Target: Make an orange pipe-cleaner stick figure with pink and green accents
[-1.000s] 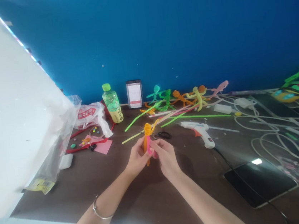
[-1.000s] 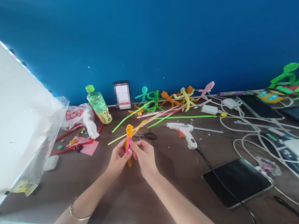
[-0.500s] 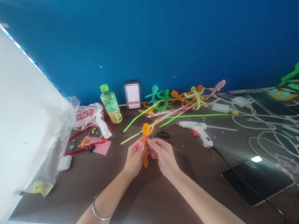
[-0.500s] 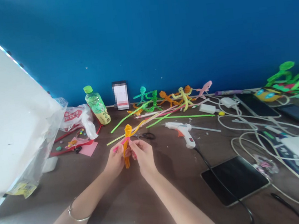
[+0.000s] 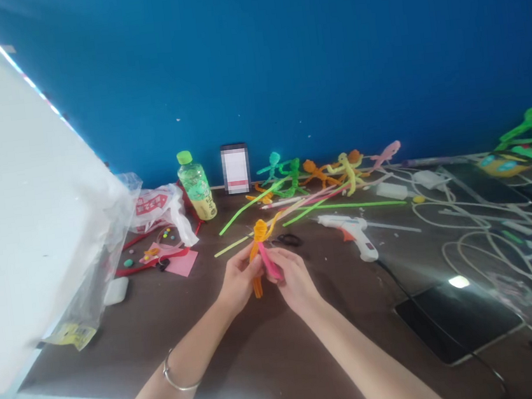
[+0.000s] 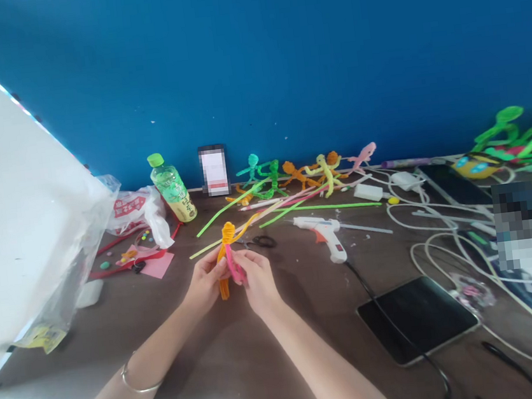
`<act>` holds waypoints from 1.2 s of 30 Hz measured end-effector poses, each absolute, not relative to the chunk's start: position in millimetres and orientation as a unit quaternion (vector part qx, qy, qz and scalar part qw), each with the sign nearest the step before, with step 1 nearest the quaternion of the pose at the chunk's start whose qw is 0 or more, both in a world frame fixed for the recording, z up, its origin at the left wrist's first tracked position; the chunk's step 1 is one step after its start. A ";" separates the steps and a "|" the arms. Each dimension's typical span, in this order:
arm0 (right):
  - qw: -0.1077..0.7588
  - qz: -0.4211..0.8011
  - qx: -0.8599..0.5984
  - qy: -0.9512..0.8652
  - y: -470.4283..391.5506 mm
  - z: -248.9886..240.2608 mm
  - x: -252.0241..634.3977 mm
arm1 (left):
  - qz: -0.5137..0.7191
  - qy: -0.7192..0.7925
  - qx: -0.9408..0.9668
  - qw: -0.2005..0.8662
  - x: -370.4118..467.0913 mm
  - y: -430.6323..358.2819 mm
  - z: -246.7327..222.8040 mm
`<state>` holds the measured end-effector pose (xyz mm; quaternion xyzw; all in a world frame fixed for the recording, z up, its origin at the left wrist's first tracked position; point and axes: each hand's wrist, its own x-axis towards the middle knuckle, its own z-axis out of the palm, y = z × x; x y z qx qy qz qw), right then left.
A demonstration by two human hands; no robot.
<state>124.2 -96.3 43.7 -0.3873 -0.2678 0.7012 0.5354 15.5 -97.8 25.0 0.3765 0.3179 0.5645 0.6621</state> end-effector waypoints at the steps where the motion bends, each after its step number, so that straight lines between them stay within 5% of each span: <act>1: 0.536 0.700 -0.387 -0.270 -96.7 43.6 124.3 | 0.565 0.318 0.375 0.663 15.3 -97.6 24.7; 36: 0.543 0.633 -0.435 -0.340 -97.9 42.0 114.4 | 0.579 0.359 0.338 0.650 23.2 -97.0 24.6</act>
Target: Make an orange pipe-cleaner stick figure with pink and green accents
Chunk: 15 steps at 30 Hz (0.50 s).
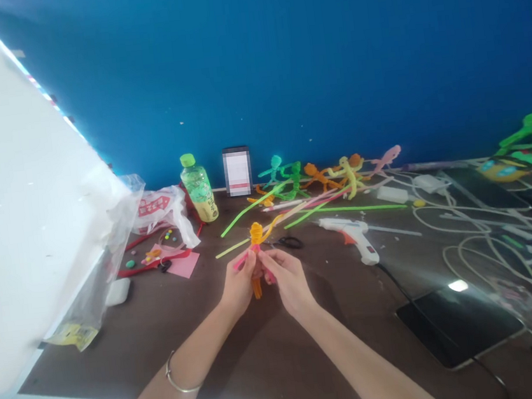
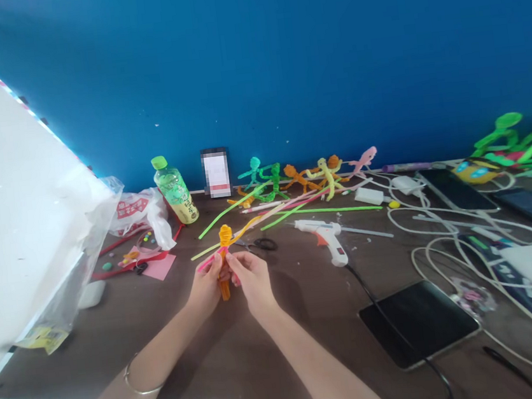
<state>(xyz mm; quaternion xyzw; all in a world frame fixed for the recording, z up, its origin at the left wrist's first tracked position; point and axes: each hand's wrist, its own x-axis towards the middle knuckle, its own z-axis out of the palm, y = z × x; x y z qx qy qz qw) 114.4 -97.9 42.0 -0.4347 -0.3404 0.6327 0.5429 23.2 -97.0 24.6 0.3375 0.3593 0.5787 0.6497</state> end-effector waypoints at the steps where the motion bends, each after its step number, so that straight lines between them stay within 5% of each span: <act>1: 0.542 0.634 -0.435 -0.340 -97.8 42.1 114.4 | 0.580 0.363 0.333 0.649 23.2 -96.5 24.1; 15: 0.538 0.634 -0.432 -0.350 -92.9 35.1 118.4 | 0.590 0.393 0.314 0.632 17.1 -92.9 20.1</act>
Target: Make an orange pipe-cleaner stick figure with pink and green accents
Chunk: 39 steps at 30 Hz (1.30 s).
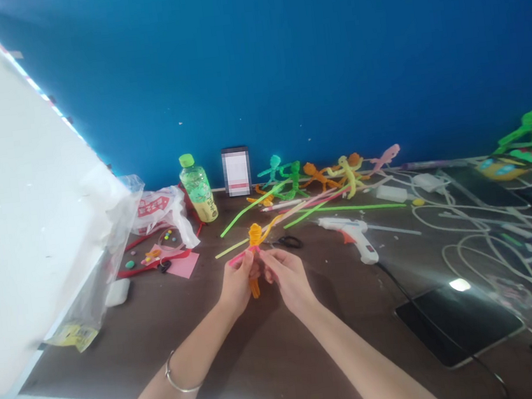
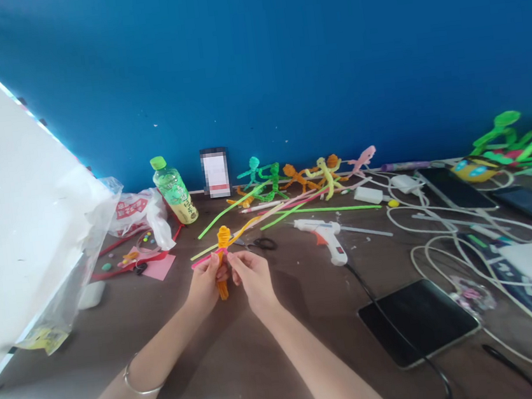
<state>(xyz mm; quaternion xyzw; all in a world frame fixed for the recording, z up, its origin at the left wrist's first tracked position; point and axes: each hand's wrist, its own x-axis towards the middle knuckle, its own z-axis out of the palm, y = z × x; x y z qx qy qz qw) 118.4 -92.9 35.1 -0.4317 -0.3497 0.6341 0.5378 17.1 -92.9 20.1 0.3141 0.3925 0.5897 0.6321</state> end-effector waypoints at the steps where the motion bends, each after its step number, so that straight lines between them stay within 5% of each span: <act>1: 0.537 0.634 -0.430 -0.353 -92.8 34.7 118.8 | 0.590 0.389 0.315 0.633 16.7 -92.6 19.7; 39: 0.530 0.719 -0.364 -0.264 -89.0 36.0 125.1 | 0.546 0.353 0.393 0.651 15.6 -95.2 23.1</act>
